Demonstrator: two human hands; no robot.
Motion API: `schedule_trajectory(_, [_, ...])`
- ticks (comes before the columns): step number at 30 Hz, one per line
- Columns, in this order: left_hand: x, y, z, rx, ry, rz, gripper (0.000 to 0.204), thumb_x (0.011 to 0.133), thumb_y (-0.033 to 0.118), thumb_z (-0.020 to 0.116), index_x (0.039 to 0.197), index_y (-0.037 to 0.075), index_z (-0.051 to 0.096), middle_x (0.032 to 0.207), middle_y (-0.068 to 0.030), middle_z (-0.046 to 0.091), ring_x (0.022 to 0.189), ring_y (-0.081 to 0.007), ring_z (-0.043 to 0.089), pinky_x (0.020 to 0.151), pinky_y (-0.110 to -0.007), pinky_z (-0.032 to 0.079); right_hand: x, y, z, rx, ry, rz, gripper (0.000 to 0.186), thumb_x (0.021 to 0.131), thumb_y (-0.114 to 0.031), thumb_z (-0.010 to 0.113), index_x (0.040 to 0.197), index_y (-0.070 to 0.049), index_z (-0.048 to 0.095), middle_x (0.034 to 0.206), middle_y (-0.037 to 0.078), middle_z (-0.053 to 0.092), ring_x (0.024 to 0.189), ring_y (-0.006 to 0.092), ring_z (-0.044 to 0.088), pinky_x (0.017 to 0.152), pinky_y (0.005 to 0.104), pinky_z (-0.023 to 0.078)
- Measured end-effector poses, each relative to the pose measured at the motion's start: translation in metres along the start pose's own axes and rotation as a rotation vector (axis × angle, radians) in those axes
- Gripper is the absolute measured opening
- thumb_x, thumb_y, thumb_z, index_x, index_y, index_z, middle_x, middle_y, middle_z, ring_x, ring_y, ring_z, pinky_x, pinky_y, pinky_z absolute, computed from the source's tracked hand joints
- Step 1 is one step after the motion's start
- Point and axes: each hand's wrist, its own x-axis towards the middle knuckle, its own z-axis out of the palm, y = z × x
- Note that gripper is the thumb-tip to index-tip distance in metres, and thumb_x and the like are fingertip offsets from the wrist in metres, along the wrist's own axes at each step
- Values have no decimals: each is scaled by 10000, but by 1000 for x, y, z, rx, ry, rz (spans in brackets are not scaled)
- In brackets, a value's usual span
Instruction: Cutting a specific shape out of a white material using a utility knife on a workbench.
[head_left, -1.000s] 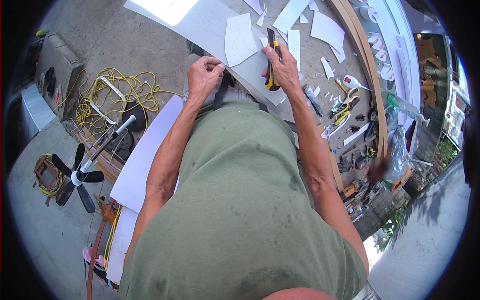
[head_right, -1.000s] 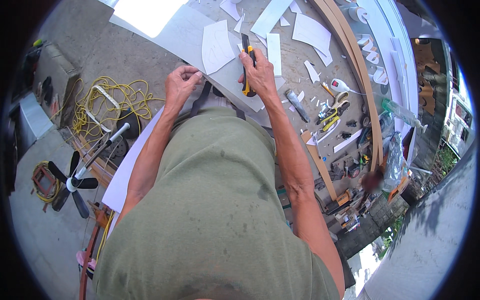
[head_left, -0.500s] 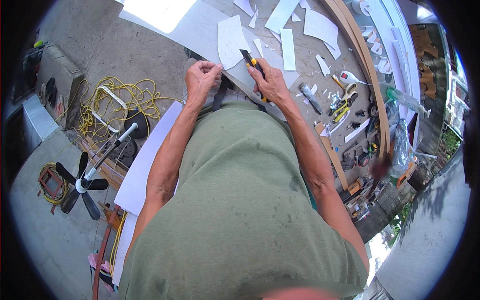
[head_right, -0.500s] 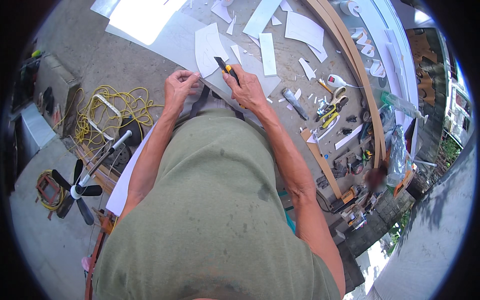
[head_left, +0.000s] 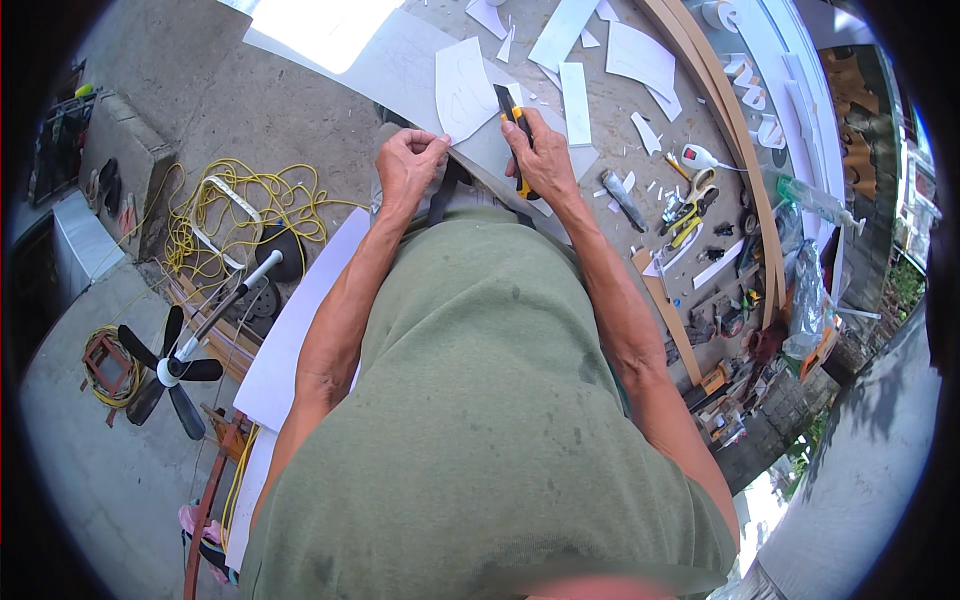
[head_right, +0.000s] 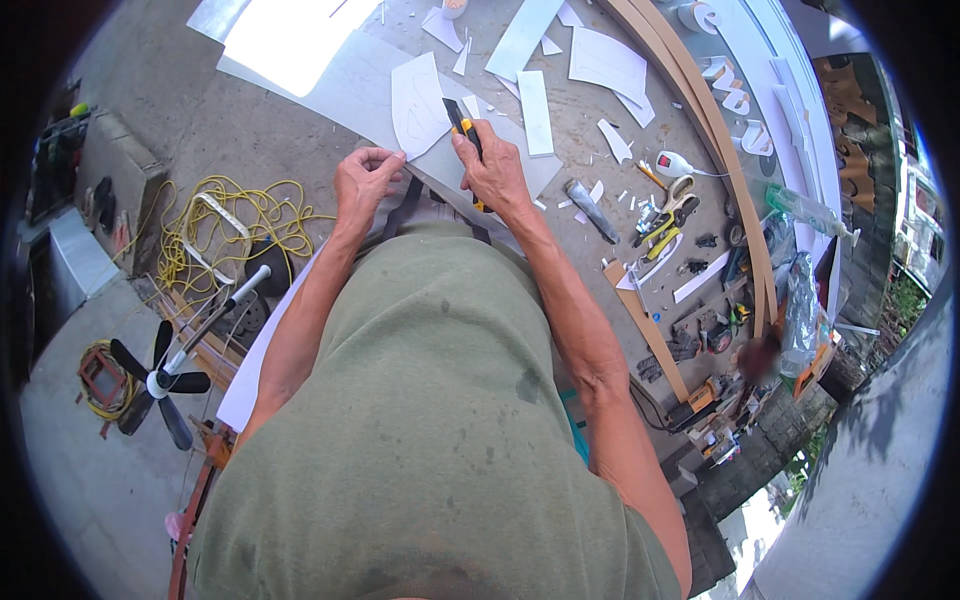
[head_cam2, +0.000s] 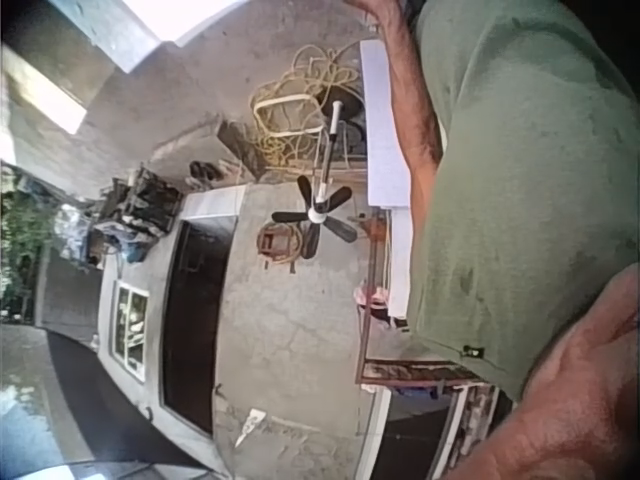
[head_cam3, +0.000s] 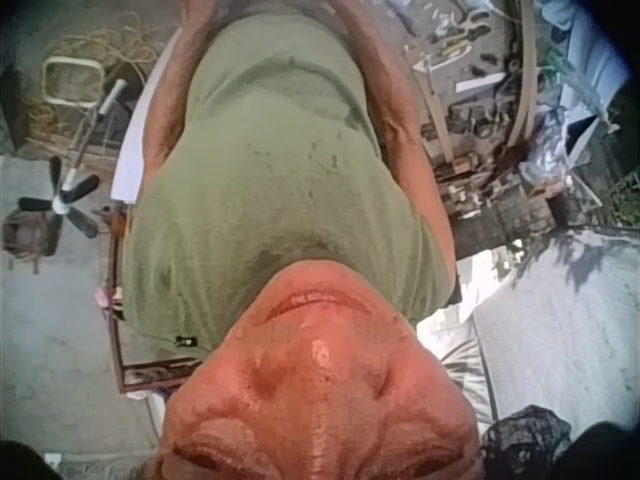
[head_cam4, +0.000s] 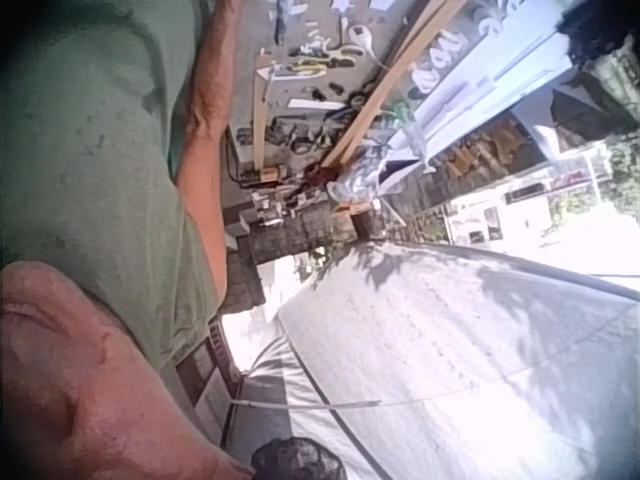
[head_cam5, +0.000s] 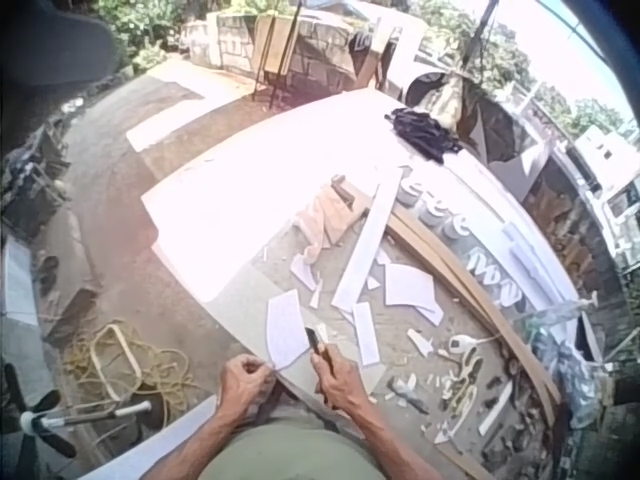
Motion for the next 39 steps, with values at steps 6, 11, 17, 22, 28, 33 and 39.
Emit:
schedule_trajectory(6, [-1,0,1,-32,-8,2,385,854,279,826,1031,-36,693,894,-109,732,753,-154,716,596,-275,570,-7,3,1,-12,-7,-13,370,1048,-294,577,1291,-16,561,676,78,607,509,175,655,479,337,497])
schedule_trajectory(11, [-1,-2,0,-115,-54,-33,357,855,216,823,1051,-45,677,907,-117,732,761,-168,719,606,-280,574,-11,2,3,5,21,-40,297,1053,-305,574,1176,-38,608,656,38,553,520,152,646,479,312,485])
schedule_trajectory(17, [0,-8,-1,-195,-91,-55,353,848,159,823,1084,-48,659,924,-121,733,790,-171,717,629,-281,578,-10,8,3,79,23,-15,322,1049,-298,576,1221,-26,582,652,53,580,499,173,655,452,334,488])
schedule_trajectory(22, [-2,-8,2,-256,-59,-8,248,844,119,809,985,-25,663,838,-91,720,699,-134,685,566,-270,565,-11,7,2,160,33,19,321,1045,-307,583,1210,-32,613,664,30,556,505,165,654,444,328,483])
schedule_trajectory(28, [-2,-2,2,-260,-20,69,248,858,122,808,987,-17,648,877,-91,718,733,-137,681,622,-277,579,-14,12,2,195,15,26,328,1045,-311,583,1215,-35,632,686,29,552,504,158,649,453,319,486])
schedule_trajectory(33, [1,2,1,-390,-14,160,239,890,87,763,1058,-40,651,890,-106,730,772,-147,704,676,-277,594,-16,12,1,202,-14,14,339,1047,-316,578,1194,-14,625,773,57,640,521,150,652,466,311,495])
schedule_trajectory(39, [16,10,-18,-311,-17,231,295,916,58,713,1182,-62,672,907,-113,740,784,-147,707,723,-280,598,-20,8,-11,371,9,79,332,1059,-326,559,1177,-17,595,954,82,696,580,117,645,523,256,533])
